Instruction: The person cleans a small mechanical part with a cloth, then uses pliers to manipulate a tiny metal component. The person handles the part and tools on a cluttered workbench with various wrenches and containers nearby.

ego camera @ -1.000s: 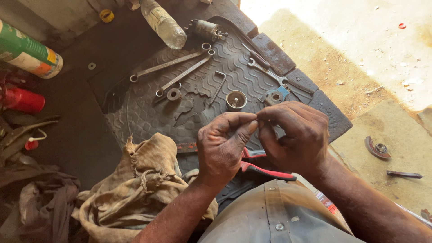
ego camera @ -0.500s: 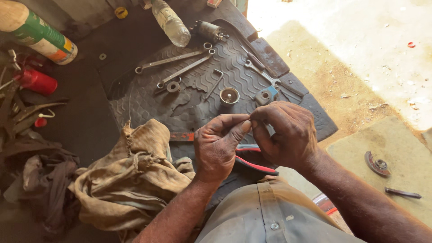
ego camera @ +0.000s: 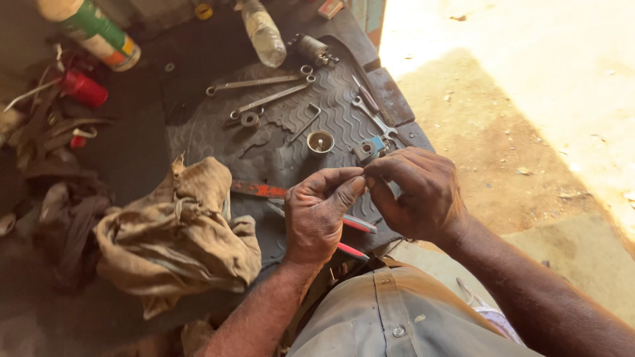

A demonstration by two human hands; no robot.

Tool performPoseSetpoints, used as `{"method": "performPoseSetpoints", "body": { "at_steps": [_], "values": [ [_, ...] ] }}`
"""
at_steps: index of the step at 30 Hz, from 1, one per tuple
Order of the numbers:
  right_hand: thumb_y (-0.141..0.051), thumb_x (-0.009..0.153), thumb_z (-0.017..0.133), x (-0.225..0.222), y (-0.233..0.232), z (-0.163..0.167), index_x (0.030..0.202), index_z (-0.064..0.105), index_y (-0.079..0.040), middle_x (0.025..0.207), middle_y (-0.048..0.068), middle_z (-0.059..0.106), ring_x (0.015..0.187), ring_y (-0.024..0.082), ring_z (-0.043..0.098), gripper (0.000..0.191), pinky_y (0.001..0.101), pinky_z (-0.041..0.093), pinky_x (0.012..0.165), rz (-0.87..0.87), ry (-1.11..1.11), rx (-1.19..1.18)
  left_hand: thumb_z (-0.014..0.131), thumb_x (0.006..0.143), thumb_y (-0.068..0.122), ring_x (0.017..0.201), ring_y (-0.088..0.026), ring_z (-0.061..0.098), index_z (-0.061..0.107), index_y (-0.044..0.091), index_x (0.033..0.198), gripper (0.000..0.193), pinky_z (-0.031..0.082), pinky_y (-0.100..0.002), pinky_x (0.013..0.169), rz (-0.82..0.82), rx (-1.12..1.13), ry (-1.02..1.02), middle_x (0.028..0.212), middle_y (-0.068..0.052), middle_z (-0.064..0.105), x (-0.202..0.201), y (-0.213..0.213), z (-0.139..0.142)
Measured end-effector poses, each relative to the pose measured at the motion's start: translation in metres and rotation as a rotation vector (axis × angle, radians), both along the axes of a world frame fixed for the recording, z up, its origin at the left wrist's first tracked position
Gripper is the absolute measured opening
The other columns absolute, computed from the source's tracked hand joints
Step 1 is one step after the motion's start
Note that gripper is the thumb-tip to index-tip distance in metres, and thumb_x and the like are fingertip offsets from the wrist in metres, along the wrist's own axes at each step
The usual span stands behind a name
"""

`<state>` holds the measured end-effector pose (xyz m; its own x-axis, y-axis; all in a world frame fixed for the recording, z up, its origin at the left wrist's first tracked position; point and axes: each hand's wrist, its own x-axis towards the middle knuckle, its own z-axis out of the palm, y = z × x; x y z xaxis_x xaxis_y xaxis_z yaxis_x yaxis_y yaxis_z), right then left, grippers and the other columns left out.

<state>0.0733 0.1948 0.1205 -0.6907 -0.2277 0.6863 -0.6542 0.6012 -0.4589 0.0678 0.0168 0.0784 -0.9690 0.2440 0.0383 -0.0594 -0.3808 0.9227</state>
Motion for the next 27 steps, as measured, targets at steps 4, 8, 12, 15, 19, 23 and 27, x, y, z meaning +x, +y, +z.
{"method": "performPoseSetpoints", "body": {
  "at_steps": [4, 8, 12, 15, 19, 23, 27],
  "values": [
    [-0.002, 0.086, 0.075, -0.002, 0.018, -0.005, 0.088, 0.067, -0.007, 0.079, 0.010, 0.070, 0.069, 0.028, 0.069, 0.010, 0.0377, 0.053, 0.063, 0.035, -0.008, 0.016, 0.076, 0.095, 0.006, 0.088, -0.007, 0.068, 0.075, -0.003, 0.110, 0.018, 0.057, -0.023, 0.082, 0.087, -0.115, 0.055, 0.098, -0.004, 0.077, 0.006, 0.017, -0.006],
    [-0.002, 0.083, 0.074, -0.008, 0.025, -0.011, 0.086, 0.066, -0.008, 0.075, 0.009, 0.067, 0.068, 0.028, 0.067, 0.011, 0.0381, 0.052, 0.063, 0.089, -0.077, -0.025, 0.076, 0.095, 0.008, 0.086, -0.004, 0.067, 0.075, -0.002, 0.110, 0.018, 0.057, -0.021, 0.079, 0.159, -0.209, 0.074, 0.096, -0.001, 0.076, 0.009, 0.025, -0.015],
    [-0.003, 0.082, 0.075, -0.013, 0.021, -0.013, 0.085, 0.064, -0.008, 0.074, 0.009, 0.065, 0.067, 0.028, 0.066, 0.013, 0.0391, 0.051, 0.062, 0.125, -0.064, -0.016, 0.077, 0.096, 0.009, 0.081, -0.004, 0.064, 0.075, -0.002, 0.110, 0.018, 0.054, -0.020, 0.075, 0.205, -0.225, 0.050, 0.091, 0.001, 0.073, 0.012, 0.023, -0.019],
    [-0.003, 0.082, 0.075, -0.016, 0.015, -0.013, 0.087, 0.065, -0.008, 0.073, 0.009, 0.065, 0.066, 0.029, 0.065, 0.013, 0.0401, 0.050, 0.061, 0.160, -0.046, 0.003, 0.077, 0.095, 0.010, 0.082, -0.004, 0.065, 0.074, -0.002, 0.110, 0.019, 0.055, -0.020, 0.076, 0.224, -0.184, 0.054, 0.091, 0.002, 0.074, 0.012, 0.016, -0.019],
    [-0.005, 0.083, 0.077, -0.018, 0.003, -0.015, 0.087, 0.066, -0.007, 0.073, 0.010, 0.066, 0.066, 0.029, 0.066, 0.011, 0.0395, 0.050, 0.059, 0.182, -0.087, 0.008, 0.076, 0.095, 0.011, 0.082, -0.003, 0.064, 0.075, -0.001, 0.108, 0.018, 0.055, -0.020, 0.075, 0.245, -0.304, 0.133, 0.092, 0.002, 0.074, 0.011, 0.001, -0.016],
    [-0.006, 0.084, 0.075, -0.021, -0.009, -0.018, 0.086, 0.068, -0.007, 0.075, 0.010, 0.069, 0.066, 0.025, 0.070, 0.008, 0.0369, 0.053, 0.059, 0.150, -0.183, -0.021, 0.077, 0.096, 0.013, 0.081, -0.005, 0.064, 0.075, 0.000, 0.106, 0.016, 0.055, -0.022, 0.073, 0.267, -0.444, 0.241, 0.090, -0.001, 0.075, 0.009, -0.014, -0.012],
    [-0.006, 0.084, 0.074, -0.022, -0.015, -0.021, 0.086, 0.068, -0.008, 0.076, 0.010, 0.070, 0.068, 0.025, 0.072, 0.007, 0.0365, 0.054, 0.061, 0.103, -0.202, -0.021, 0.077, 0.095, 0.014, 0.082, -0.006, 0.067, 0.076, 0.001, 0.104, 0.016, 0.056, -0.024, 0.075, 0.260, -0.473, 0.274, 0.091, -0.002, 0.076, 0.001, -0.017, -0.009]
  ]
}}
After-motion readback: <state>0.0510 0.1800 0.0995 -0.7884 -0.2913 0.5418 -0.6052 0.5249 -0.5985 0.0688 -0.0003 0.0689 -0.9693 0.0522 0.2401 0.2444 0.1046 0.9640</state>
